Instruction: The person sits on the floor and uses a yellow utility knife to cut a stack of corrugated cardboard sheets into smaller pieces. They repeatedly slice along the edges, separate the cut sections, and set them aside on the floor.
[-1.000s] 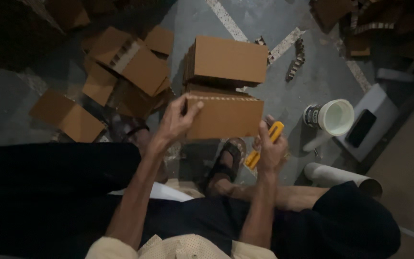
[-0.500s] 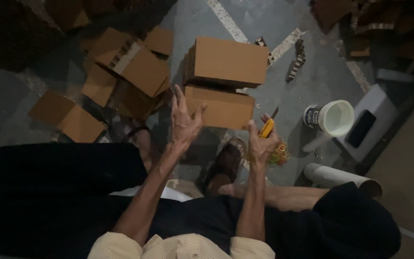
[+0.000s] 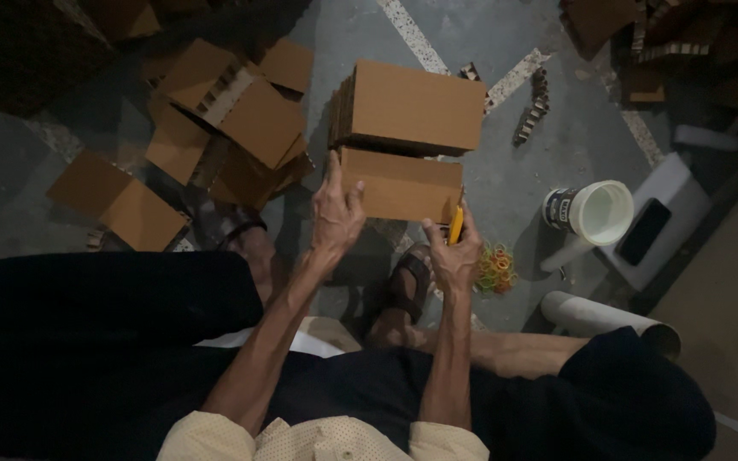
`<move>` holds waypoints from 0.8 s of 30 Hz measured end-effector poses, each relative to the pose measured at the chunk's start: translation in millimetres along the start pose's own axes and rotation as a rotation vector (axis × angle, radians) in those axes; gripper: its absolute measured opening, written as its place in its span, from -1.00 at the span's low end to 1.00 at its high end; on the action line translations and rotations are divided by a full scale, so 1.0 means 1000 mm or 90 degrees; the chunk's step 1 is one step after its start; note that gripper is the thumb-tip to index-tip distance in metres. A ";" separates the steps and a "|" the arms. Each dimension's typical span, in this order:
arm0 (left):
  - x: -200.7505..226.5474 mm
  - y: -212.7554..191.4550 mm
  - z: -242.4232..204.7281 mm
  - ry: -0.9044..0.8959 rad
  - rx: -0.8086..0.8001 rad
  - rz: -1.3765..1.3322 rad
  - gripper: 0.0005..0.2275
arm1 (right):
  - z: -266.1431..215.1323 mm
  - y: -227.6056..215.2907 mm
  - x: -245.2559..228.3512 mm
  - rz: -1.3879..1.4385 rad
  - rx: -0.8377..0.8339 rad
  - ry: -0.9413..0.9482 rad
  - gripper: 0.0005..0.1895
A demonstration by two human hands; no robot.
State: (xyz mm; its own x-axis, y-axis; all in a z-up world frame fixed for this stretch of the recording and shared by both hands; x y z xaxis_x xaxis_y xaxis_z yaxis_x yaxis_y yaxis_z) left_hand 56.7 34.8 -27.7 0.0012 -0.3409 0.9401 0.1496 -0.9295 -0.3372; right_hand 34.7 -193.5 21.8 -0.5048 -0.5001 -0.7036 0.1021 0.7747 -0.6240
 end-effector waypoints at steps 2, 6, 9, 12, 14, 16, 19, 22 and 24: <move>0.007 -0.005 0.000 0.018 0.012 0.008 -0.36 | -0.001 0.000 0.008 0.016 -0.001 0.063 -0.20; 0.039 -0.017 0.000 0.241 0.005 0.213 -0.27 | -0.015 -0.017 -0.011 -0.159 0.184 -0.154 -0.38; 0.053 -0.002 -0.007 0.409 -0.133 0.284 -0.29 | -0.033 -0.011 -0.024 -0.211 0.185 -0.326 -0.43; 0.047 0.016 -0.003 0.402 -0.270 0.314 -0.33 | -0.023 0.015 -0.027 -0.180 0.062 -0.217 -0.45; 0.040 0.022 -0.005 0.368 -0.314 0.341 -0.33 | -0.020 0.028 -0.034 -0.141 0.034 -0.169 -0.51; 0.035 0.023 -0.006 0.358 -0.318 0.357 -0.31 | -0.020 0.033 -0.046 -0.065 0.066 -0.183 -0.58; 0.033 0.022 -0.007 0.377 -0.299 0.369 -0.30 | -0.016 0.035 -0.066 -0.088 0.098 -0.265 -0.63; 0.033 0.020 -0.006 0.367 -0.290 0.319 -0.30 | -0.010 0.035 -0.067 -0.114 0.065 -0.176 -0.62; 0.034 0.021 -0.006 0.366 -0.283 0.320 -0.32 | -0.011 0.033 -0.071 -0.111 0.065 -0.200 -0.61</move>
State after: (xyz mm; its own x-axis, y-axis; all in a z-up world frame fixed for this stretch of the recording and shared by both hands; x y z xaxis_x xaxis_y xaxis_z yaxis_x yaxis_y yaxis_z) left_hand 53.6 2.4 -3.3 -0.5519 -0.6311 0.5450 -0.1337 -0.5781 -0.8049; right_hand 64.0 -127.8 54.5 -0.2357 -0.7282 -0.6436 0.1307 0.6324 -0.7635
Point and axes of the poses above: each hand's wrist, its own z-axis towards the middle knuckle, its own y-axis out of the palm, x = y × z, the point moved 6 cm from there along z, towards the middle knuckle, and after that the axes turned 12 degrees about y, right-handed, at the moved point
